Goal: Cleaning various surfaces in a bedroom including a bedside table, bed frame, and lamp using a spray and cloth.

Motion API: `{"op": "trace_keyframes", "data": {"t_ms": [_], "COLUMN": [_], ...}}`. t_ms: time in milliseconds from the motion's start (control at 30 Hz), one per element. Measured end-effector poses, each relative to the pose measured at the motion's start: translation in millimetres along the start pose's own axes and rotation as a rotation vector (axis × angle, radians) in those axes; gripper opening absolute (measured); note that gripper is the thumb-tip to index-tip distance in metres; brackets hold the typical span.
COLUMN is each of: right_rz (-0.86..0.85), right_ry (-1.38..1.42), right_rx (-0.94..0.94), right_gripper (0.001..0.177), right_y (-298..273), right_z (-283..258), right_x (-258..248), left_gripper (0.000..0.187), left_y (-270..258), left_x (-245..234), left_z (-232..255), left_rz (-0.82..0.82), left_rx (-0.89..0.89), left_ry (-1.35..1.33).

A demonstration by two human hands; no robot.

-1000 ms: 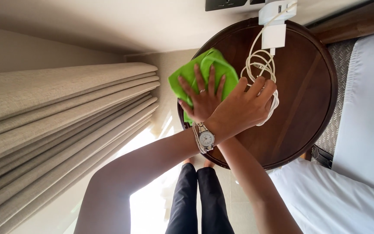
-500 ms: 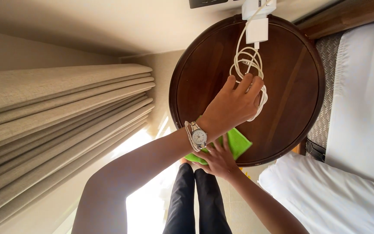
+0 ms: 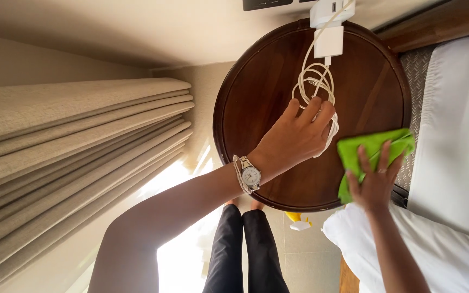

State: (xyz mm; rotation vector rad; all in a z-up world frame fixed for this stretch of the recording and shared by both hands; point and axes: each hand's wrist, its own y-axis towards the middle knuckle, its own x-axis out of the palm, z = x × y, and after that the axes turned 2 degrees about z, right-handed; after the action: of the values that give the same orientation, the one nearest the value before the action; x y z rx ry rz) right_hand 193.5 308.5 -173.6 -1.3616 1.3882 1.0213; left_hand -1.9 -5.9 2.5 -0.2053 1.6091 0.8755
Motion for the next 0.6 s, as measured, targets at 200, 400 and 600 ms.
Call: {"op": "trace_keyframes", "data": {"t_ms": [200,400,600], "right_rz": [0.08,0.175,-0.016], "right_ry": [-0.069,-0.247,-0.036], "right_rx": [0.294,0.131,-0.248], "right_gripper": [0.077,0.082,0.066], "right_y": [140.4,267.9,251.1], "right_z": [-9.5,-101.2,-258.6], "right_x": [1.0,44.7,0.8], "left_gripper": [0.013,0.021,0.025], "left_y": [-8.6,-9.9,-13.9], "left_x": [3.5,0.6,9.2], "left_z": [-7.7,-18.1,-17.2], "left_rz": [-0.072,-0.053,-0.128], "left_rx": [0.032,0.008,0.041], "left_ry": [0.023,-0.039,-0.015]}}
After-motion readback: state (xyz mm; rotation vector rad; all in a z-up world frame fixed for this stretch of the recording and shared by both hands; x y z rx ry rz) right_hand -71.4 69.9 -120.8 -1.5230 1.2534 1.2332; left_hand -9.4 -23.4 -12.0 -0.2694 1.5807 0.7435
